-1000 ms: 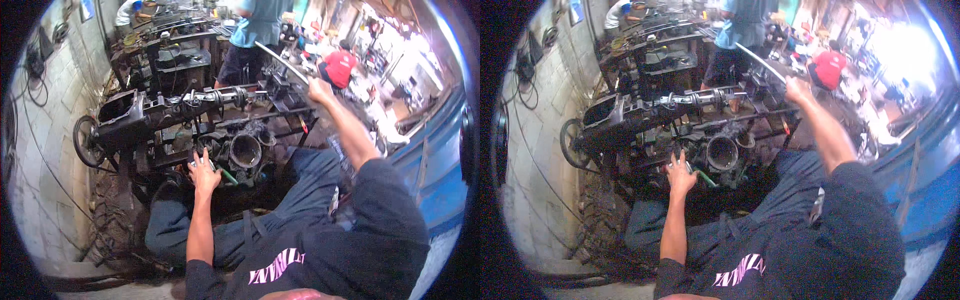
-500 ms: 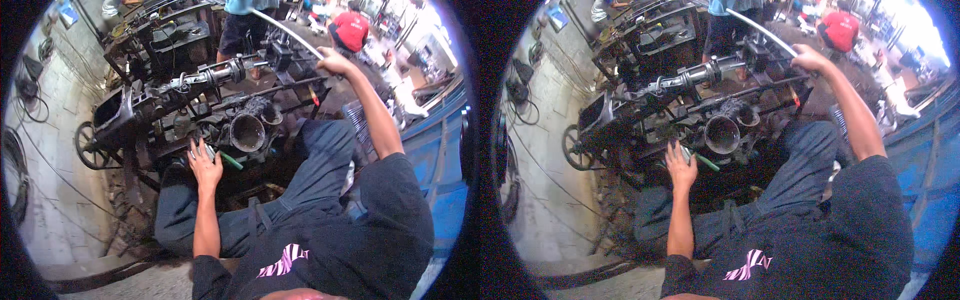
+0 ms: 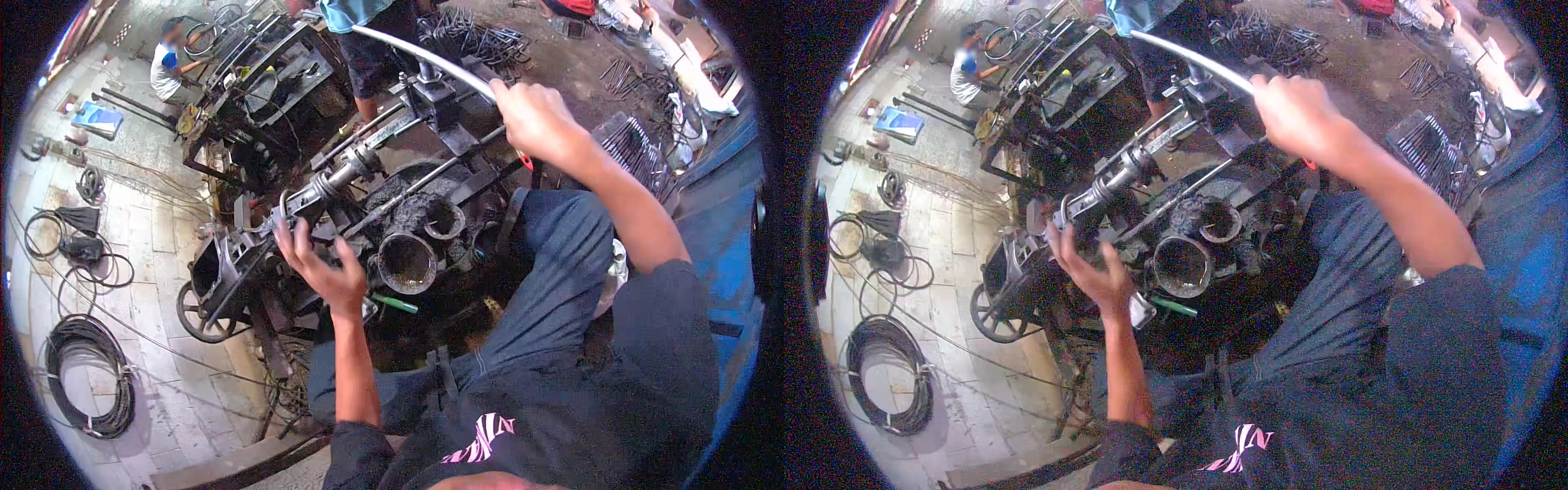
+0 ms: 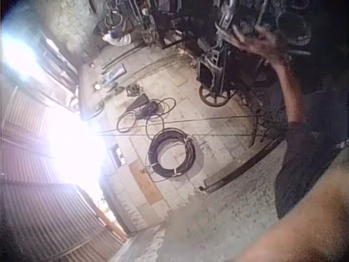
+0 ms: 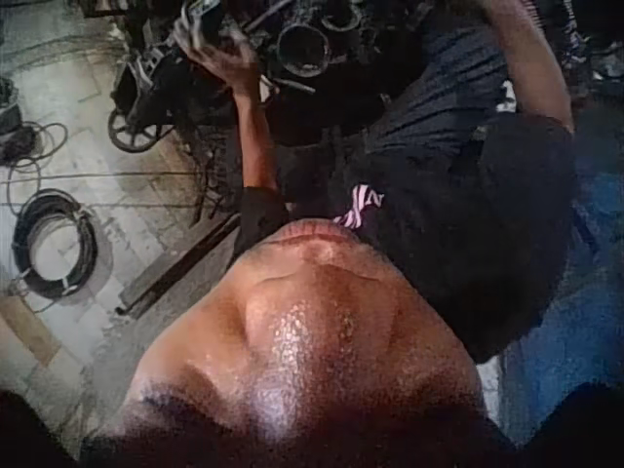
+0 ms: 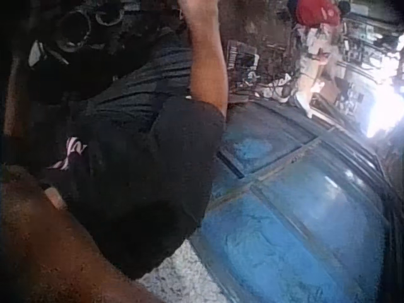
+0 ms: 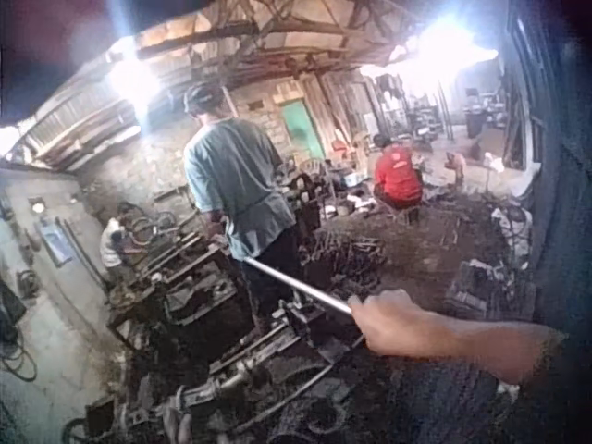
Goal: Using a manually operated lathe or machining tool to shape a metal rod while seated on the floor.
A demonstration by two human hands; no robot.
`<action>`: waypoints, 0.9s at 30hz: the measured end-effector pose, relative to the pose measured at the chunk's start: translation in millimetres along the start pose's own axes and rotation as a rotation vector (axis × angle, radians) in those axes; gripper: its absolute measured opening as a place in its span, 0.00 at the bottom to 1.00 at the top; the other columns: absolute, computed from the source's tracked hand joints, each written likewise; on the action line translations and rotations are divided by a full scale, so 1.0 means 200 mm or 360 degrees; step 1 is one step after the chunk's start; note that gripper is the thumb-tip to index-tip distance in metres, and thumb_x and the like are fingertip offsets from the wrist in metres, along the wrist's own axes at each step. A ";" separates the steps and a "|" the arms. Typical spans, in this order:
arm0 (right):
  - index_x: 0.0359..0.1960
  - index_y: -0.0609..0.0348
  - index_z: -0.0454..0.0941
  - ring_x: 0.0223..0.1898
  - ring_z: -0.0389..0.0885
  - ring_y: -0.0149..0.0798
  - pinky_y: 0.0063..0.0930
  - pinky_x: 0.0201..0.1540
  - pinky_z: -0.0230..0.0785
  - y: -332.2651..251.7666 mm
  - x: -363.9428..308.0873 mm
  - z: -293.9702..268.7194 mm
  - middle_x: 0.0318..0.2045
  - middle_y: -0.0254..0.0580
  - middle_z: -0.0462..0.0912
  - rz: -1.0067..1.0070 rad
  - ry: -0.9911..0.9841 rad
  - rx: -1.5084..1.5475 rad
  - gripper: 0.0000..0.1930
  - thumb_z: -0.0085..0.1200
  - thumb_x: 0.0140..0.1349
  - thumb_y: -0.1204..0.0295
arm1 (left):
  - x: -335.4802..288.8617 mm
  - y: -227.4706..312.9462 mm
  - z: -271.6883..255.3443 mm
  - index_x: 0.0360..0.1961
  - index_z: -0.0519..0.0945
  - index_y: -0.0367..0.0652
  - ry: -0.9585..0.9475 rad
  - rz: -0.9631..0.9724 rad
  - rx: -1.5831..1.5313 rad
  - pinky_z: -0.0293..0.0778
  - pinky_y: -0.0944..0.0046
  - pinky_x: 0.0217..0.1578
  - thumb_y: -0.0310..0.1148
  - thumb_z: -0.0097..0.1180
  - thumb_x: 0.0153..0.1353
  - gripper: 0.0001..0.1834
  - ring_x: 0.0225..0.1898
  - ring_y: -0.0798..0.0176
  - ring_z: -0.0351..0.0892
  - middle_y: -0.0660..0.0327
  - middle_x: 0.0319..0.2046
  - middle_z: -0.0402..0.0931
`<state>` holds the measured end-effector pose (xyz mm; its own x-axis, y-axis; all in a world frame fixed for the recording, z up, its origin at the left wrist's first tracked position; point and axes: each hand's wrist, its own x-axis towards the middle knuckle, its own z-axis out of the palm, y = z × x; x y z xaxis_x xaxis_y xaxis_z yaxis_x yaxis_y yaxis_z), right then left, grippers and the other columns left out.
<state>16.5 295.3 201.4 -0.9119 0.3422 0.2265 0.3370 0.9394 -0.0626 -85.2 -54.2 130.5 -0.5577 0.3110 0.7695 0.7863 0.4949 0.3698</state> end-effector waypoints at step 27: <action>0.50 0.61 0.68 0.31 0.84 0.65 0.59 0.35 0.77 -0.08 0.02 -0.09 0.25 0.61 0.82 0.0256 -0.0215 0.0282 0.17 0.52 0.57 0.77 | 1.60 -0.54 1.78 0.24 0.74 0.42 -0.0106 0.1634 -0.0191 0.75 0.49 0.29 0.29 0.55 0.56 0.06 0.24 0.47 0.79 0.54 0.17 0.75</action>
<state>11.1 281.6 221.9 -0.8770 0.4755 0.0691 0.4446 0.8575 -0.2591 -442.9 280.6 151.6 0.3857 0.5834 0.7148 0.9108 -0.1170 -0.3960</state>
